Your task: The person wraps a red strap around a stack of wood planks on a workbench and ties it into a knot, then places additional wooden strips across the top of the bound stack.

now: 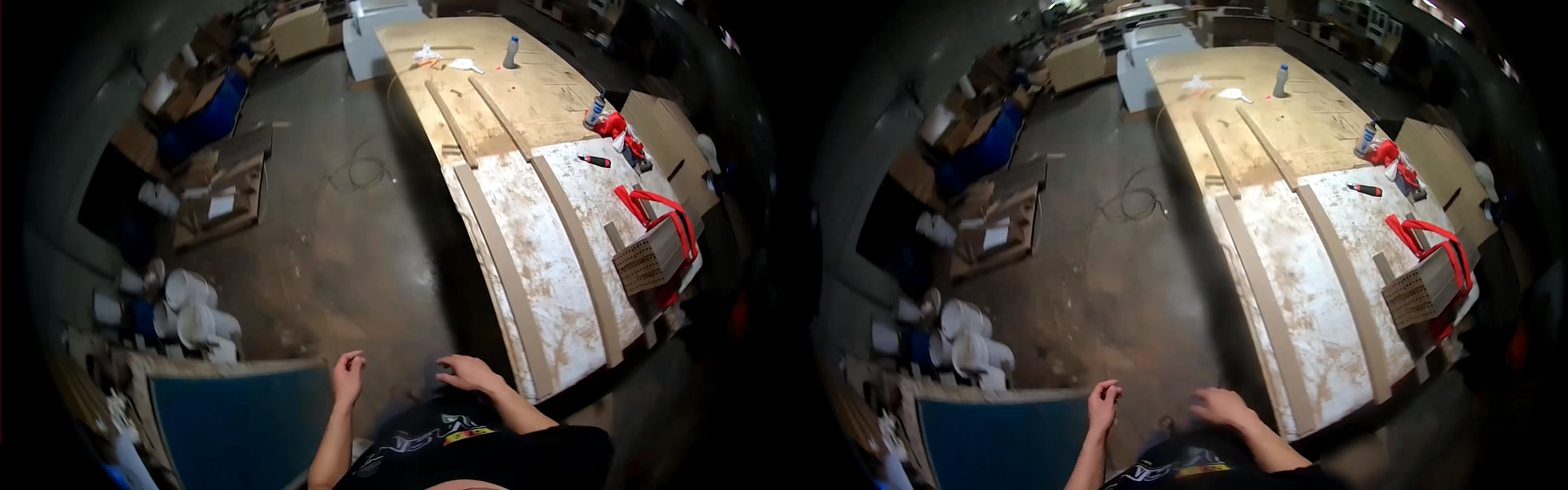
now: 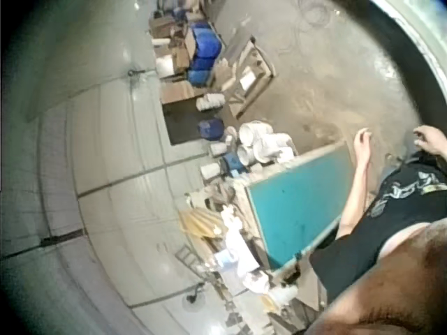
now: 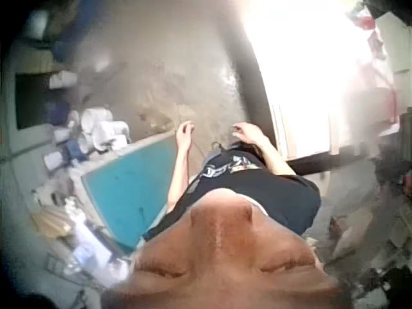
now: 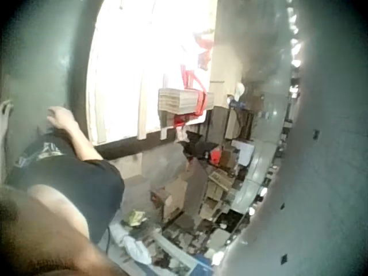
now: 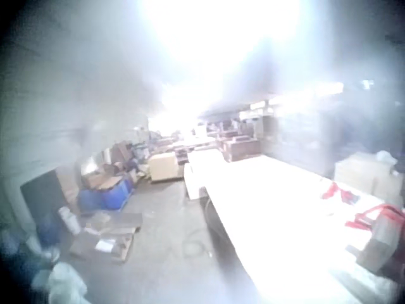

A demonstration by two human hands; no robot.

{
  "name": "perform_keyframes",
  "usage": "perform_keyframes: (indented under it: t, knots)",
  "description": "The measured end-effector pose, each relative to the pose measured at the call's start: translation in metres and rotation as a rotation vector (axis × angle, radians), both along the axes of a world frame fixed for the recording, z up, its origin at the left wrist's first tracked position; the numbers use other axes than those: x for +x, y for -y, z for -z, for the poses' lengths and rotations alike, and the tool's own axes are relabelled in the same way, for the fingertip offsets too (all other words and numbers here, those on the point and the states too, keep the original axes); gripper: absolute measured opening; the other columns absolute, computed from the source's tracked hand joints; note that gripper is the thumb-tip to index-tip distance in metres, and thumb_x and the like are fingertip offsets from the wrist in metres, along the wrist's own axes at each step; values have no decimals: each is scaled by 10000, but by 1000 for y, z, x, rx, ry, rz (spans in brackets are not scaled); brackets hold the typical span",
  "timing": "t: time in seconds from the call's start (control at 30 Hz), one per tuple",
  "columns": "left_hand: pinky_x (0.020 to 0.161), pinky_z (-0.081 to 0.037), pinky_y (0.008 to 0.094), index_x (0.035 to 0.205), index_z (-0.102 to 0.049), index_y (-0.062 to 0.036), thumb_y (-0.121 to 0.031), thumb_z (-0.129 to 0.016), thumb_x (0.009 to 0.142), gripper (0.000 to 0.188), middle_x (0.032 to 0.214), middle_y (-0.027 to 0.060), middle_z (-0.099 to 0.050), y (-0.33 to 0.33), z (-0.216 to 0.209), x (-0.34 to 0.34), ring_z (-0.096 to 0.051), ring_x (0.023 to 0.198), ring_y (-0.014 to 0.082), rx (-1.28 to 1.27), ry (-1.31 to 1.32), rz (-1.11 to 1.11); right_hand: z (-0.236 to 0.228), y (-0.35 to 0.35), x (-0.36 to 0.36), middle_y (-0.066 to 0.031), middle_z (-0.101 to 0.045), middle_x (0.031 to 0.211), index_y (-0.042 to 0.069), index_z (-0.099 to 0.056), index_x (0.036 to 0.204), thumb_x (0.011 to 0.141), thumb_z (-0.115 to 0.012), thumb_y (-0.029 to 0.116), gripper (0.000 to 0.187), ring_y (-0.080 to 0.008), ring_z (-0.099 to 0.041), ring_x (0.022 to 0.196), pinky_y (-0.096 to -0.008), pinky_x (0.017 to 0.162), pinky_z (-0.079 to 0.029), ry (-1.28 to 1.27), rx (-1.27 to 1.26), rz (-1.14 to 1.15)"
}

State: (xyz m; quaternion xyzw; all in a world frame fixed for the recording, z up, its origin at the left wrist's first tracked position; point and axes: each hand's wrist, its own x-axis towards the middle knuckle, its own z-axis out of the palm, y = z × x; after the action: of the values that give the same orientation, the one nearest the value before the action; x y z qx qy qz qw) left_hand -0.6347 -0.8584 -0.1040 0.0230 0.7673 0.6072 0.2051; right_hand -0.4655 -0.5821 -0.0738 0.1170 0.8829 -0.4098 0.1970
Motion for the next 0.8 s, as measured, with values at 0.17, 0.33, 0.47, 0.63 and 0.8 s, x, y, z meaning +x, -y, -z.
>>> perform_keyframes:
  t: [0.17, 0.33, 0.47, 0.63, 0.8]
  knots:
    - [844, -522, 280, 1128, -667, -9, -122, -576, 994, 197, 935, 61, -716, -91, -33, -158, -661, 891, 131, 9, -47, 229, -15, -14, -78, -218, -648, 1265, 106, -593, 1354, 930, -622, 501, 581, -395, -613, 1168, -426, 978, -496, 24, -190, 163]
    - [851, -526, 274, 1132, -680, -17, -158, -606, 985, 216, 952, 60, -719, -185, -5, -264, -662, 899, 118, -27, -70, 408, 34, -59, -192, -192, -659, 1253, 126, -609, 1326, 903, -622, 496, 562, -382, -616, 1161, -448, 976, -495, -3, -148, 187]
    - [802, -511, 261, 1132, -693, -31, -196, -640, 973, 235, 917, 37, -701, -253, 0, -355, -626, 859, 101, -55, -146, 513, 7, -141, -314, -187, -663, 1244, 104, -604, 1332, 908, -644, 459, 555, -359, -657, 1101, -430, 918, -533, -5, -120, 193]
    - [779, -504, 263, 1104, -707, -38, -179, -662, 953, 211, 915, 28, -690, -342, -19, -498, -602, 826, 107, -67, -185, 546, -36, -212, -401, -172, -691, 1179, 61, -593, 1337, 935, -669, 343, 497, -288, -688, 1036, -376, 877, -551, -298, -191, 512]
    - [895, -500, 297, 1125, -693, -23, -127, -632, 956, 207, 1048, 59, -689, -487, -11, -682, -628, 951, 156, -107, -430, 680, -30, -275, -453, -146, -682, 1255, 64, -570, 1371, 969, -657, 305, 477, -205, -684, 1064, -320, 926, -536, -250, -512, 832]
